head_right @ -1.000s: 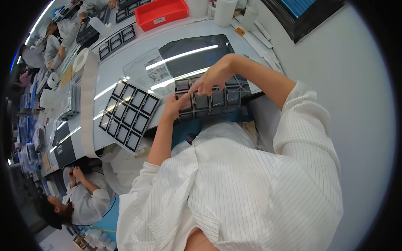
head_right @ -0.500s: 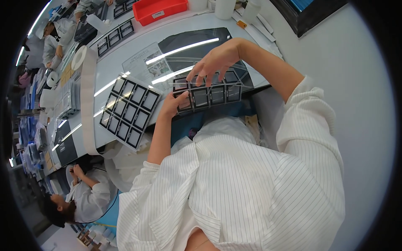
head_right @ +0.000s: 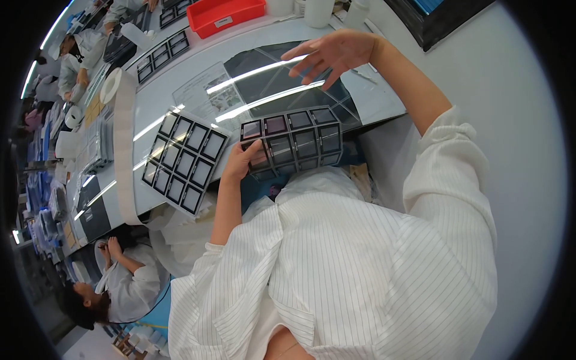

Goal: Inspecting and organizing small electronic components within grid-based plastic trays on a production line.

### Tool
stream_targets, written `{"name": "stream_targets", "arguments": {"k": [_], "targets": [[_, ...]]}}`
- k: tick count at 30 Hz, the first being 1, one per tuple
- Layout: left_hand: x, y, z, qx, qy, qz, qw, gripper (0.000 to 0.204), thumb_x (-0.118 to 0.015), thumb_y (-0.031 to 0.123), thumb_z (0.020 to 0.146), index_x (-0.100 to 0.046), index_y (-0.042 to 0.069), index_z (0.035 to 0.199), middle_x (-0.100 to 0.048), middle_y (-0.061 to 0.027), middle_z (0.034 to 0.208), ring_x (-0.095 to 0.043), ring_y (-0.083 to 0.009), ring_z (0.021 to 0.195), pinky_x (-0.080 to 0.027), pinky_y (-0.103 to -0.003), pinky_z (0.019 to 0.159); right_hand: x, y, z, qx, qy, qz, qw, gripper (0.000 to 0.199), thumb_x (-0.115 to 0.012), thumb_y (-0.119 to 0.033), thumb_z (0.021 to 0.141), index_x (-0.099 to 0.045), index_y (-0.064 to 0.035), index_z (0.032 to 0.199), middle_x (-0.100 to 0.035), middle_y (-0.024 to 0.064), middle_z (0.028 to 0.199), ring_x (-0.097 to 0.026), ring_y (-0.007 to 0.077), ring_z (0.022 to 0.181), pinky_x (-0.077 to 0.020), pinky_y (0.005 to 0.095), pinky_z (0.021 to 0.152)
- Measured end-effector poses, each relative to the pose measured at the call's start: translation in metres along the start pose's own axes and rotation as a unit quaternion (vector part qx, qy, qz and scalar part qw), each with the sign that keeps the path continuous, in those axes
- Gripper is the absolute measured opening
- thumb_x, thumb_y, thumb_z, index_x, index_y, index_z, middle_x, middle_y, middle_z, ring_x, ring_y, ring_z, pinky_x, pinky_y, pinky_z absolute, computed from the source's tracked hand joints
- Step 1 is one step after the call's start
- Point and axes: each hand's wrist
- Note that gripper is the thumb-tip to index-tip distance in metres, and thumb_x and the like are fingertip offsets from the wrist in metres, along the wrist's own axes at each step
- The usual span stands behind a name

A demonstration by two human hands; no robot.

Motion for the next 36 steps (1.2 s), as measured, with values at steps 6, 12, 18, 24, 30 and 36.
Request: {"name": "stream_targets", "arguments": {"k": [6, 12, 18, 24, 30, 36], "targets": [[-0.019, 0.009, 0.002, -0.075, 0.028, 0.079, 0.994, 0.032, -0.067, 0.025, 0.088, -0.064, -0.001, 0.106, -0.068, -0.0069, 0.094, -0.064, -0.0141, 0.083, -0.051, -0.029, 0.080, -0.034, -0.008, 0.012, -0.042, 0.007, -0.097, 0.994, 0.084, -0.056, -0.061, 0.081, -0.033, -0.0116, 0.144, -0.050, 0.0115, 0.132, -0.052, 0.0236, 0.115, -0.0418, 0.0461, 0.097], [-0.030, 0.009, -0.003, -0.111, 0.014, -0.027, 0.993, 0.026, -0.066, 0.021, 0.088, -0.064, -0.001, 0.103, -0.067, -0.0049, 0.092, -0.064, -0.0110, 0.080, -0.053, -0.026, 0.072, -0.080, -0.017, 0.004, -0.025, -0.183, -0.187, 0.965, 0.094, -0.063, -0.055, 0.082, -0.019, -0.0047, 0.149, -0.036, 0.0166, 0.142, -0.037, 0.0276, 0.128, -0.0299, 0.0441, 0.106], [-0.056, 0.040, -0.031, -0.161, 0.024, 0.023, 0.986, 0.025, -0.065, 0.020, 0.090, -0.065, -0.002, 0.103, -0.067, -0.0043, 0.092, -0.062, -0.0087, 0.082, -0.051, -0.023, 0.074, -0.104, 0.012, -0.004, -0.003, -0.292, -0.127, 0.948, 0.081, -0.040, -0.058, 0.093, -0.016, -0.0032, 0.149, -0.042, 0.0153, 0.136, -0.042, 0.0248, 0.120, -0.0324, 0.0405, 0.104], [-0.066, 0.061, -0.052, -0.215, 0.020, 0.139, 0.966, 0.023, -0.066, 0.018, 0.089, -0.066, -0.002, 0.100, -0.068, -0.0033, 0.088, -0.060, -0.0058, 0.079, -0.048, -0.022, 0.068, -0.148, 0.025, -0.004, -0.083, -0.116, -0.213, 0.967, 0.049, -0.051, -0.039, 0.096, -0.050, 0.0000, 0.125, -0.064, 0.0088, 0.109, -0.059, 0.0195, 0.104, -0.0445, 0.0304, 0.090], [-0.079, 0.078, -0.060, -0.235, 0.041, 0.205, 0.949, 0.023, -0.066, 0.019, 0.089, -0.067, -0.002, 0.099, -0.068, -0.0025, 0.086, -0.058, -0.0045, 0.076, -0.047, -0.021, 0.067, -0.160, -0.007, 0.007, -0.034, 0.168, -0.523, 0.835, 0.048, -0.072, -0.036, 0.077, -0.059, -0.0052, 0.111, -0.064, 0.0098, 0.101, -0.060, 0.0289, 0.092, -0.0480, 0.0358, 0.074], [-0.081, 0.102, -0.064, -0.275, 0.070, 0.292, 0.913, 0.022, -0.067, 0.020, 0.088, -0.068, 0.002, 0.099, -0.068, -0.0021, 0.082, -0.058, -0.0056, 0.073, -0.047, -0.023, 0.065, -0.138, 0.003, 0.040, 0.260, 0.279, -0.560, 0.736, 0.054, -0.073, -0.033, 0.076, -0.056, -0.0033, 0.117, -0.059, 0.0155, 0.116, -0.057, 0.0338, 0.105, -0.0465, 0.0383, 0.087]]}}
Point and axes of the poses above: each hand's wrist, its own z-axis towards the middle knuckle, its own x-axis out of the back of the hand, y = z × x
